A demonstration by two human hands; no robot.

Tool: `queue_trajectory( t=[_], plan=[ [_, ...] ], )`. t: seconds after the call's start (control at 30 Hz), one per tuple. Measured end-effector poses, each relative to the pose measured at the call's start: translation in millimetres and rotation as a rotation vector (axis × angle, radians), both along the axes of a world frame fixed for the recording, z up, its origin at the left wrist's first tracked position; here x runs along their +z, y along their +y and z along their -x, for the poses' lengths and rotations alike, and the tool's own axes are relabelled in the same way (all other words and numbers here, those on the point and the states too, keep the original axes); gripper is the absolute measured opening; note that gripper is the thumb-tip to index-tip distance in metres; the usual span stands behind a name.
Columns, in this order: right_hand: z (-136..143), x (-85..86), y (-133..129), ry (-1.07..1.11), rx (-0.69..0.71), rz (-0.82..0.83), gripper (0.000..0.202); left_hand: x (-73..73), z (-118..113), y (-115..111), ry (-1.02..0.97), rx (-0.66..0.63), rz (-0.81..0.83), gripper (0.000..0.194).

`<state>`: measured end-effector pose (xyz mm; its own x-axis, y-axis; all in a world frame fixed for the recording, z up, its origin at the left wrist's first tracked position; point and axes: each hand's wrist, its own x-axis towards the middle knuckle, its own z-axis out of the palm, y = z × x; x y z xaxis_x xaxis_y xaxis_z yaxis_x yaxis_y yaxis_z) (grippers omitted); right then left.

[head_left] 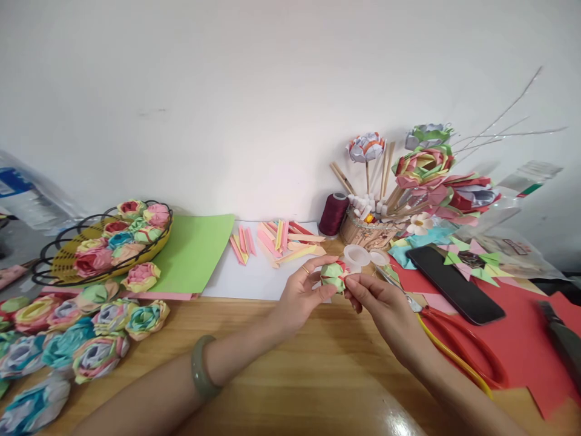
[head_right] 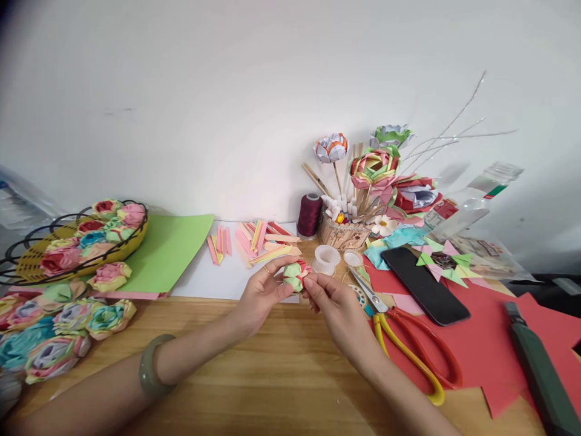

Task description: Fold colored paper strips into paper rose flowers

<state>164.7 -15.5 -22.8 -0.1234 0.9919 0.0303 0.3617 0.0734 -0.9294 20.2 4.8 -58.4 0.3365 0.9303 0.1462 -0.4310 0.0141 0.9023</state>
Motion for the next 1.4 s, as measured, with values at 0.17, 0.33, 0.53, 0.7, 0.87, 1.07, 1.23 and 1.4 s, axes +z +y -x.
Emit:
queue_trajectory(
  t=[0.17, 0.33, 0.53, 0.7, 0.87, 1.07, 1.23, 1.4],
  plan=[
    [-4, 1.0, -1, -0.198, 0.001, -0.183, 0.025, 0.3, 0, 0, 0.001, 0.014, -0.015, 0.037],
    [-9, 9.6, 0, -0.127, 0.017, -0.124, 0.021, 2.5, 1, -1, 0.001, -0.035, 0.017, 0.040],
    [-14, 13.8, 4, -0.084, 0.145, -0.009, 0.020, 2.6, 3, 1, 0.038, -0.013, -0.096, 0.033],
    [-15, 14.5, 4, -0.105, 0.211, -0.058, 0.021, 2.0, 4, 1, 0.047, -0.020, -0.083, 0.034],
    [-14, 13.3, 4, -0.125, 0.194, -0.090, 0.022, 2.9, 4, 1, 0.068, -0.011, -0.119, 0.033],
    [-11, 13.8, 1, -0.076, 0.112, -0.040, 0.024, 4.0, 5, 1, 0.058, -0.026, -0.114, 0.034],
    [-8, 16.1, 1, -0.010, 0.066, 0.025, 0.027, 3.5, 4, 0, 0.027, -0.044, -0.123, 0.034],
    [-11, 16.5, 2, 0.035, 0.069, 0.079, 0.028, 3.6, 4, 1, 0.003, -0.042, -0.089, 0.034]
  ],
)
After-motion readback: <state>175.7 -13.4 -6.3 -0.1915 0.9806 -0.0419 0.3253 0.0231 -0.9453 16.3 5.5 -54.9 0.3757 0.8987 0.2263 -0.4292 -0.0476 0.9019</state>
